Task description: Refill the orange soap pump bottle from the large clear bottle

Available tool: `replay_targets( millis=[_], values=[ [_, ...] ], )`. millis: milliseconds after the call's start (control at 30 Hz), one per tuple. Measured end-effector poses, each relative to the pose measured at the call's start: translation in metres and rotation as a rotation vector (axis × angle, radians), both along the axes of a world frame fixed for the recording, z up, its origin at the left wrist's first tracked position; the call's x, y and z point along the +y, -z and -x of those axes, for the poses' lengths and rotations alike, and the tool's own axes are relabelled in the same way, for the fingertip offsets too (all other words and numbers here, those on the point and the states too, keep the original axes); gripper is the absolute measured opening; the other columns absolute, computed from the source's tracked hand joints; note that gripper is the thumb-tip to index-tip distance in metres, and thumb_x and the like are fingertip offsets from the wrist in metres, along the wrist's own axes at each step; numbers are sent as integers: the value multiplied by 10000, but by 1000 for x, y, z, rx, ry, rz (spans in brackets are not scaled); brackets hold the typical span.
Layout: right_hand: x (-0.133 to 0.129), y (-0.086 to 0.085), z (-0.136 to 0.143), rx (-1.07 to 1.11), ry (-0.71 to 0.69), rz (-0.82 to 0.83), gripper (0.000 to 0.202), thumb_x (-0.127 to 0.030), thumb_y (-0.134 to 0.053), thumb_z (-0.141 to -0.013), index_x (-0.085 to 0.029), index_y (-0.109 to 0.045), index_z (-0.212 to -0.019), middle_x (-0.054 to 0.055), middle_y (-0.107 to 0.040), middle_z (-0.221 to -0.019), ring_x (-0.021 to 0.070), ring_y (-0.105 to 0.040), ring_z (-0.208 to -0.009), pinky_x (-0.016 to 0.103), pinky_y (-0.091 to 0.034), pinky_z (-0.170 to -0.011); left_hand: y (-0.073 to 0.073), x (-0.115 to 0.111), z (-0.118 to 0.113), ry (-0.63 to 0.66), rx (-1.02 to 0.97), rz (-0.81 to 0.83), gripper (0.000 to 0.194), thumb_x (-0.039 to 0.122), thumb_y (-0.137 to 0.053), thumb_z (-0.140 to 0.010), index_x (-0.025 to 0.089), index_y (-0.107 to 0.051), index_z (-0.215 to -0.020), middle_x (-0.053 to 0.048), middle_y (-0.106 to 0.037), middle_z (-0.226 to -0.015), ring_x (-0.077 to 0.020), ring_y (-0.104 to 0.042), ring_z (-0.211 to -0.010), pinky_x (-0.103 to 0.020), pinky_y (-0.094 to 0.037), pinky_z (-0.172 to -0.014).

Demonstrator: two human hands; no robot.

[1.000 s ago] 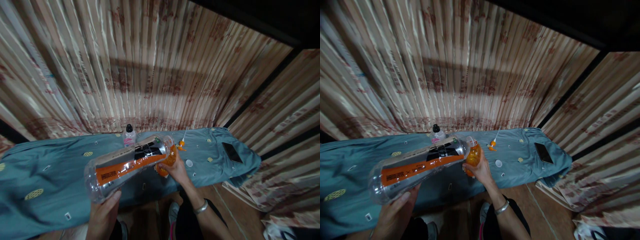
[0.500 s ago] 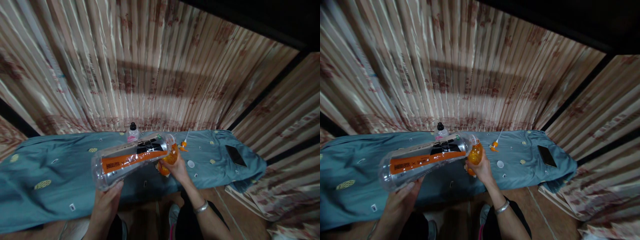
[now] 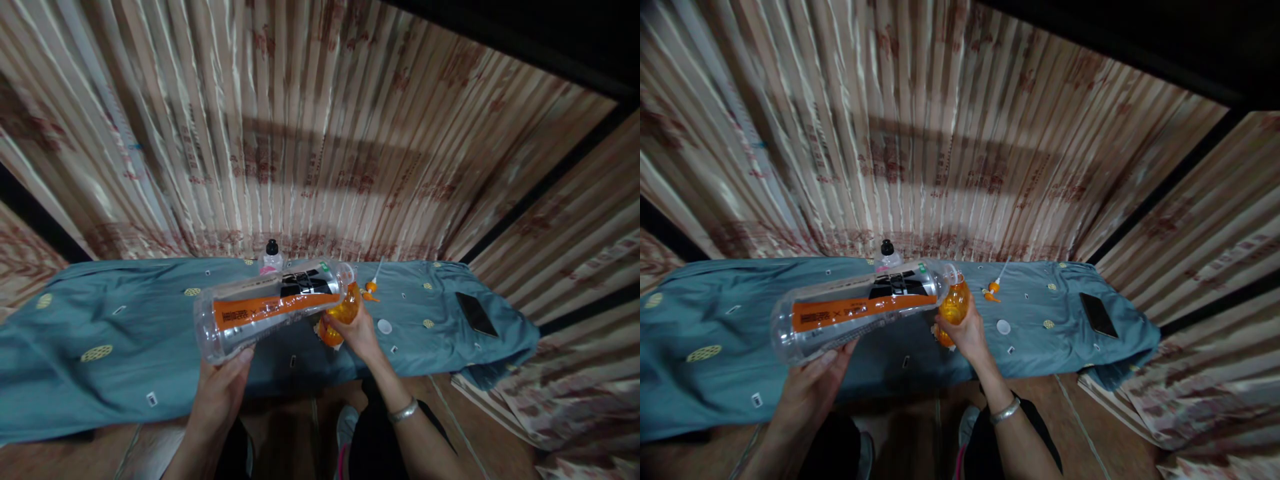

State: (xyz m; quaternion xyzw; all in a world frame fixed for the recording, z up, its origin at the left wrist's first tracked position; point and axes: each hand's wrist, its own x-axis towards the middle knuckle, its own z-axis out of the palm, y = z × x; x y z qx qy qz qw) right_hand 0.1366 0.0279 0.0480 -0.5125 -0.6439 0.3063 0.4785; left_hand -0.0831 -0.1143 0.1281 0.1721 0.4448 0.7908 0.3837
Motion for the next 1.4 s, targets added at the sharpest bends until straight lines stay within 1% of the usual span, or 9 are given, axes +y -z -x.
replay_targets(
  millis=[167, 300, 433, 600, 733, 933, 1067, 1167, 1400],
  values=[
    [0, 1, -2, -14, -8, 15, 847, -517, -931, -705, -243, -628, -1447, 104, -867, -1236, 378, -832, -1144, 502, -661, -981, -1, 2, -1, 0, -16, -6, 466, 425, -1084, -379, 296, -825, -745, -31, -820, -804, -320, -822, -972, -496, -648, -1063],
    [-1, 0, -1, -19, -5, -1, 821, -503, -934, -714, -239, -634, -1432, 112, -863, -1238, 374, -833, -1142, 491, -666, -970, -2, 2, -1, 8, -41, -22, 515, 460, -1116, -355, 280, -831, -745, -28, -832, -813, -289, -829, -937, -416, -674, -1010],
    [-2, -1, 1, -13, -1, 5, 773, -474, -947, -702, -257, -652, -1383, 91, -868, -1198, 368, -837, -1135, 482, -677, -962, 1, 3, 1, 11, -56, -50, 512, 431, -1115, -359, 291, -842, -769, -25, -848, -846, -322, -826, -1064, -421, -661, -1053],
    [-2, -1, 1, 1, 2, 8, 798, -467, -959, -681, -267, -649, -1389, 85, -870, -1194, 387, -825, -1183, 519, -667, -1022, -2, 1, -1, 20, -88, -49, 546, 422, -1120, -372, 286, -850, -826, -41, -874, -991, -388, -734, -1322, -565, -457, -1301],
    [-3, -1, 1, -3, -18, 19, 779, -468, -937, -710, -256, -644, -1399, 88, -873, -1184, 386, -829, -1176, 521, -680, -1010, -1, 0, 0, 18, -127, -36, 534, 407, -1119, -405, 270, -852, -847, -54, -874, -1055, -404, -654, -1442, -612, -326, -1369],
    [-4, -1, 1, 24, -41, -1, 803, -507, -907, -728, -249, -620, -1432, 117, -848, -1300, 386, -819, -1219, 540, -663, -1066, 5, -1, 7, 60, -94, -23, 548, 402, -1104, -455, 297, -870, -939, -43, -870, -1138, -412, -657, -1445, -640, -366, -1345],
    [-4, 0, 1, 27, -48, -4, 812, -543, -891, -750, -237, -613, -1449, 137, -847, -1301, 392, -820, -1219, 548, -677, -1044, 9, 0, 10, 60, -79, -32, 571, 413, -1098, -450, 315, -874, -966, -30, -873, -1084, -384, -645, -1469, -564, -399, -1339],
    [-4, 0, 2, 20, -49, -18, 788, -521, -890, -762, -244, -621, -1448, 127, -849, -1304, 380, -824, -1218, 533, -685, -1039, 11, 0, 10, 105, -49, -49, 534, 391, -1084, -528, 315, -876, -1014, -32, -875, -1081, -363, -661, -1455, -543, -458, -1305],
    [-5, -2, 3, 43, -59, -14, 809, -452, -906, -753, -244, -623, -1482, 110, -855, -1309, 370, -831, -1219, 524, -690, -1048, 23, -2, 18, 111, -71, -31, 526, 390, -1084, -545, 304, -881, -1023, -46, -878, -1108, -372, -759, -1308, -596, -458, -1287]
  ],
)
